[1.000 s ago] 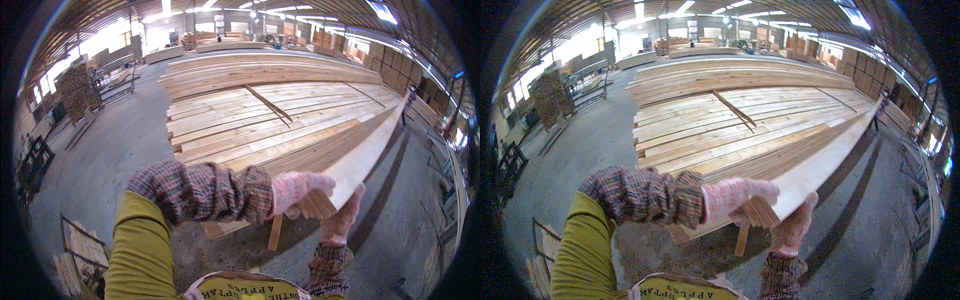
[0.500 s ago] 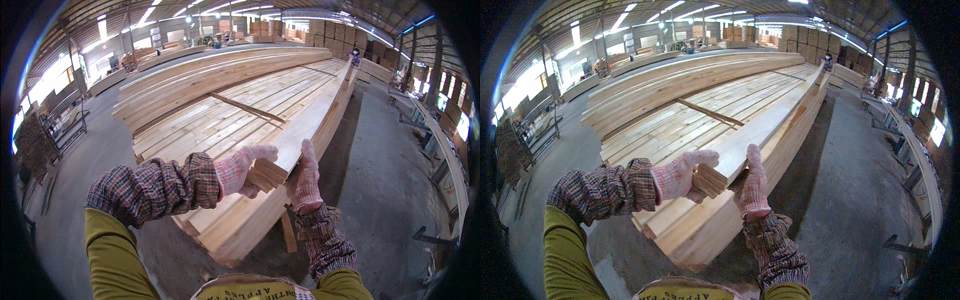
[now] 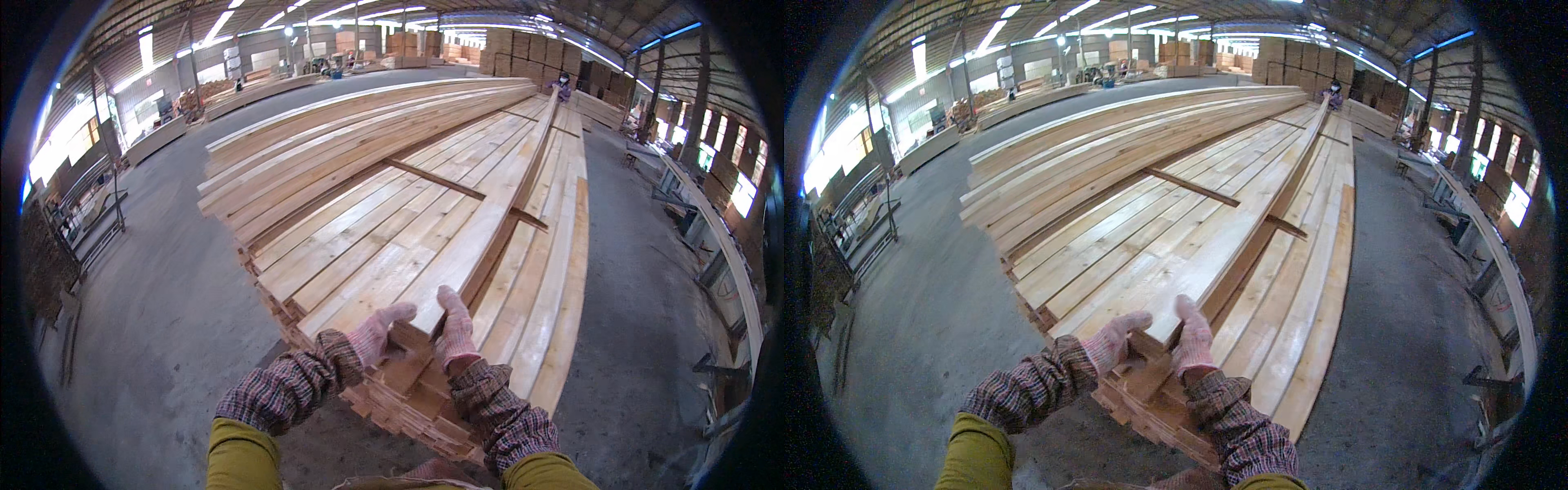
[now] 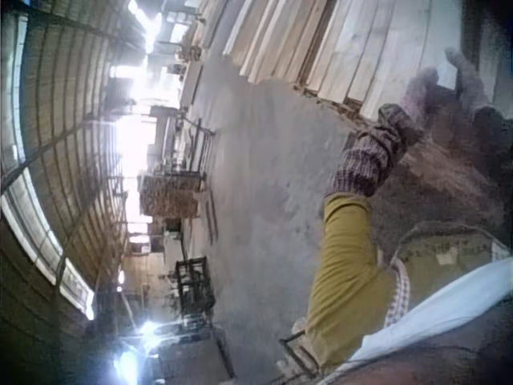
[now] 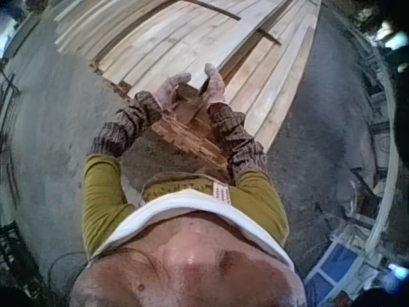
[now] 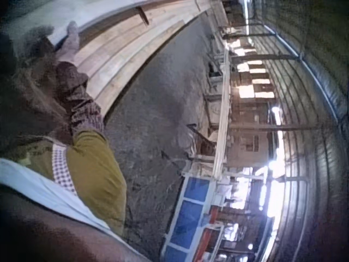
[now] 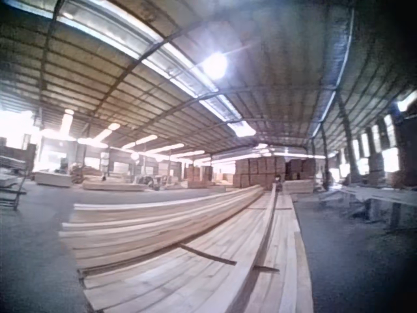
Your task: The person picks up long wooden planks from a pile and stacks them onto a growing stack in a workshop. They handle the planks by hand, aligning them carefully as they build the stack higher.
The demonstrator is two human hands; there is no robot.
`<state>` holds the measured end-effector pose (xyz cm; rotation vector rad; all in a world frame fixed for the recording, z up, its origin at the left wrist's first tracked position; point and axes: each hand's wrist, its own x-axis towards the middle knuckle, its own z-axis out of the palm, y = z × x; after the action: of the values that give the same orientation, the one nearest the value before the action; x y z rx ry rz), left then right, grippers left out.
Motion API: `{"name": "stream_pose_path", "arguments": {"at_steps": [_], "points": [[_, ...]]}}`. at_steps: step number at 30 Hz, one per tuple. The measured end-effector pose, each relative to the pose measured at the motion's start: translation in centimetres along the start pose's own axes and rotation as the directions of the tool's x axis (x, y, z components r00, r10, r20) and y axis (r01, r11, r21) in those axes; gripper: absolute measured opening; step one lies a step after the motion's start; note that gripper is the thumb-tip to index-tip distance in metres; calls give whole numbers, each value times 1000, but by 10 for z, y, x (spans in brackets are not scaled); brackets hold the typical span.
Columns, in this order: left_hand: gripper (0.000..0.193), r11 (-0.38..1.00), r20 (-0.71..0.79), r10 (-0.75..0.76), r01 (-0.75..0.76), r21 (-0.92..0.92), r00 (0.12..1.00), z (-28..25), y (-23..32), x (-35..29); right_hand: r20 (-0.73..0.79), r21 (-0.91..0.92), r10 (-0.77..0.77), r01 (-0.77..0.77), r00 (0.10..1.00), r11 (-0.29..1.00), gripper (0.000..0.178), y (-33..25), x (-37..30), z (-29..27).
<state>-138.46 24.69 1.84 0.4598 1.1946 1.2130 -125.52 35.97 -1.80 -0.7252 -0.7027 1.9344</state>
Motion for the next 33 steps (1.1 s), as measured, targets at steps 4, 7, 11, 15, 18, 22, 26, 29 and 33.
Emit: {"name": "stream_pose_path", "arguments": {"at_steps": [4,7,11,15,18,22,26,29,33], "points": [[53,1000,44,14,-15,20,999,-40,20,31,-46,-51,-37,35,998,998,58,12,7,50],[54,998,76,-69,69,-7,995,-51,48,46,-120,-91,-98,88,988,992,71,42,53,49],[51,986,185,114,-134,102,976,-94,67,91,-196,-76,27,-42,980,996,80,25,40,117],[53,974,218,54,-100,202,974,-123,104,89,-181,82,3,12,984,997,70,49,72,133],[50,951,145,4,-48,305,989,-149,146,90,-153,137,36,-15,987,990,61,57,86,173],[45,979,226,-140,101,179,964,-187,191,108,-174,62,-77,89,982,994,73,64,103,217],[49,964,203,-137,84,251,970,-206,276,63,37,184,-87,79,995,980,71,60,102,288],[59,948,130,-124,79,309,984,-188,342,21,152,216,-193,158,969,963,62,53,108,324],[74,927,197,-187,106,361,962,-215,419,-3,166,168,-375,348,912,922,68,43,98,402]]}}
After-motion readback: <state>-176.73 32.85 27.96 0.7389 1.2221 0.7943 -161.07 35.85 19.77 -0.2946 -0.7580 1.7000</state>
